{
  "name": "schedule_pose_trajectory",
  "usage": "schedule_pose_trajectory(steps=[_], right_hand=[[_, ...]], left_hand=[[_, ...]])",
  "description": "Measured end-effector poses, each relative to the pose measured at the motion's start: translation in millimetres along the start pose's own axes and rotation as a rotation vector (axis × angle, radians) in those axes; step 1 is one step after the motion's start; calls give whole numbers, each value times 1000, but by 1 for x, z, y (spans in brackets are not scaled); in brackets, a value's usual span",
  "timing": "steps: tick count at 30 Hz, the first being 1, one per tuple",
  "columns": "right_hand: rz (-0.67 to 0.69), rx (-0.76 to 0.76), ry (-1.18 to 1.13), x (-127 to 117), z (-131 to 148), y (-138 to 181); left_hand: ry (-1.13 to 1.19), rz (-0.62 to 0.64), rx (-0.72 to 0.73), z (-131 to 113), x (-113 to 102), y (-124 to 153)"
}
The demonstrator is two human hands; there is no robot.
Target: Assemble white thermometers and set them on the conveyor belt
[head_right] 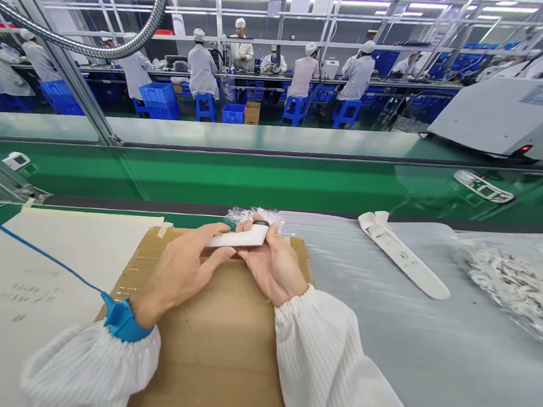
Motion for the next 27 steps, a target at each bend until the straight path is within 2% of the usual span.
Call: schedule_pose_trajectory(steps=[2,4,6,9,11,13,16,17,19,22,23,24,27], right_hand=[[-10,-15,0,-2,4,-2],[-31,-29,24,-1,5,-2],[-34,-41,75,0,2,-1],[26,-64,180,3,-1,0],[62,-77,236,2,-2,-1],[76,-81,258,-2,-4,-3],[59,-80,258,-8,-6,-7],[35,-73,257,-10,-8,-8],[-36,-50,256,-15,-10,-10],[-125,-23,242,-18,-11,-11],[-140,-22,237,-19,-11,-11],[-146,-22,234,-19,-11,-11],[-148,-21,240,-17,-10,-10]], left_hand=[[-6,2,52,1,1,-1],[48,13,-1,1,2,-3],[180,55,-190,1,3,-5],[502,198,-582,2,7,-6],[688,273,-737,2,7,-6],[792,309,-774,1,5,-7],[965,332,-716,2,0,-9],[1024,301,-700,5,-1,-11],[1077,131,-691,17,-6,-18],[837,-136,-714,47,-19,-36],[674,-150,-734,58,-24,-45],[490,-114,-755,67,-30,-55],[301,-124,-745,89,-49,-89]])
Point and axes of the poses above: each hand's wrist, its own y-axis away from the middle knuckle, its own x-axis out of the palm, z = x × y, the point moved 2 cm from there along -y, towards the middle knuckle, and after that the axes turned 9 degrees about -z, right-handed, at the moved point
